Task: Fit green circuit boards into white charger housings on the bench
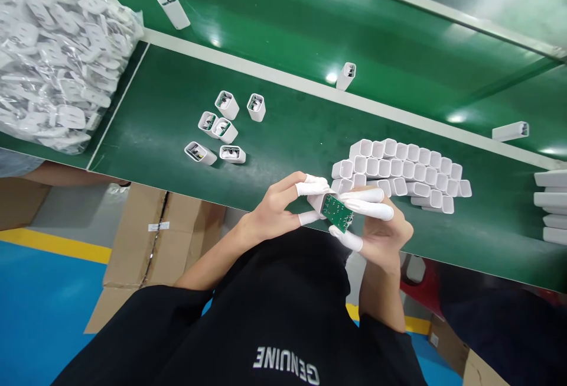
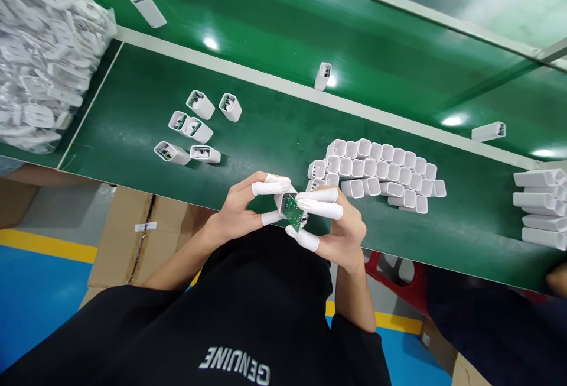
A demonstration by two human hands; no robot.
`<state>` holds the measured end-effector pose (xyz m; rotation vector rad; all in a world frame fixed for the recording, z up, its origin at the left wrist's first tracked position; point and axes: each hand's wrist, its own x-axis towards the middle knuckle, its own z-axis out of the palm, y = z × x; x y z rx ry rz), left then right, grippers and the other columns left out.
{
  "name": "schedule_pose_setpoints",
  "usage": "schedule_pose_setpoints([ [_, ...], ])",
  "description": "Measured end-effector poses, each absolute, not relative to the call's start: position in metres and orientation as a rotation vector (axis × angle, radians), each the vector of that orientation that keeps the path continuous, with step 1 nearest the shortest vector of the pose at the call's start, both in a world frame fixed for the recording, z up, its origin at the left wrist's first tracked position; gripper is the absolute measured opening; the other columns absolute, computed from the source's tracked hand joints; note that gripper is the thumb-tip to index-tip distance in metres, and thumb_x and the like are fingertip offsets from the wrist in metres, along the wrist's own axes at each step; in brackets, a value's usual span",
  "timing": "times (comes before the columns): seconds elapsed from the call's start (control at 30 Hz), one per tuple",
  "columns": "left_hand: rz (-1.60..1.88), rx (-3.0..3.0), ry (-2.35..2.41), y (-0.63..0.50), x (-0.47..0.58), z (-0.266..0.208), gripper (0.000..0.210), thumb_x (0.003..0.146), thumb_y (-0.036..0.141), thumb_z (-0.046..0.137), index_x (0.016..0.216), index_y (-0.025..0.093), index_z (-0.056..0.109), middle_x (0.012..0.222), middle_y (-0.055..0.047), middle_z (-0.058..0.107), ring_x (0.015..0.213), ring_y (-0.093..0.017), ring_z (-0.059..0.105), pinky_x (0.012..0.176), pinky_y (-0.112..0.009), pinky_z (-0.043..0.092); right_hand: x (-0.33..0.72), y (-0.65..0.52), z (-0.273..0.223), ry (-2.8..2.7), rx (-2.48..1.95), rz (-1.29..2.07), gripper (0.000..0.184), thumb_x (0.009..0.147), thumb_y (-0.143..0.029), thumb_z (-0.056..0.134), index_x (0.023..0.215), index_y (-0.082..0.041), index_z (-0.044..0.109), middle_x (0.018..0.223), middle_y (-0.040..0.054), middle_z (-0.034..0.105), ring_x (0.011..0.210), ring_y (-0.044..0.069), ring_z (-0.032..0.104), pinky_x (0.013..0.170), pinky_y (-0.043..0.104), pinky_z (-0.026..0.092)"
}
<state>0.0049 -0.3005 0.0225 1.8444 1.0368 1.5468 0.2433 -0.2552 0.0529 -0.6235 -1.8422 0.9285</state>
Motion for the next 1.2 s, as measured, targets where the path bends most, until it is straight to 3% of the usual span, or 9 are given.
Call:
schedule_pose_setpoints([
  [0.3, 1.565, 1.865, 0.998, -0.2977, 0.0094, 0.0216, 0.057, 0.094, 0.015, 0.093, 0.148, 0.019, 0.074, 0.128, -0.015, 0.082, 0.115, -0.025, 0.083, 0.098, -0.037, 0.073, 0.2473, -0.2550, 0.0532, -1.855, -0.583, 0.916, 0.070, 0.079, -0.015, 0.101, 0.143, -0.036, 0.079, 0.120, 0.0056, 0.086, 0.100, 0.031, 0.081, 0.081, 0.052, 0.070],
  [0.5, 1.562, 1.865, 1.002, -0.2988, 0.0105, 0.0195, 0.062, 0.094, 0.018, 0.093, 0.152, 0.024, 0.072, 0.129, -0.013, 0.082, 0.115, -0.025, 0.083, 0.096, -0.039, 0.074, 0.2471, -0.2558, 0.0518, -1.867, -0.579, 0.887, 0.073, 0.079, -0.010, 0.098, 0.145, -0.035, 0.078, 0.120, 0.0059, 0.086, 0.103, 0.030, 0.080, 0.080, 0.051, 0.069],
  [1.0, 1.539, 1.853, 0.981, -0.3010, 0.0091, 0.0181, 0.062, 0.094, 0.016, 0.092, 0.152, 0.024, 0.073, 0.130, -0.013, 0.081, 0.118, -0.026, 0.083, 0.101, -0.039, 0.073, 0.2459, -0.2565, 0.0521, -1.881, -0.613, 0.946, 0.072, 0.080, -0.012, 0.099, 0.144, -0.037, 0.079, 0.120, 0.0057, 0.085, 0.099, 0.030, 0.077, 0.081, 0.052, 0.066],
  [1.2, 1.539, 1.833, 0.994, -0.3022, 0.0094, 0.0170, 0.061, 0.094, 0.017, 0.093, 0.151, 0.023, 0.074, 0.125, -0.012, 0.082, 0.111, -0.024, 0.083, 0.095, -0.037, 0.073, 0.2460, -0.2576, 0.0536, -1.883, -0.657, 0.929, 0.072, 0.079, -0.010, 0.100, 0.144, -0.036, 0.080, 0.121, 0.0059, 0.080, 0.105, 0.029, 0.075, 0.086, 0.049, 0.065],
])
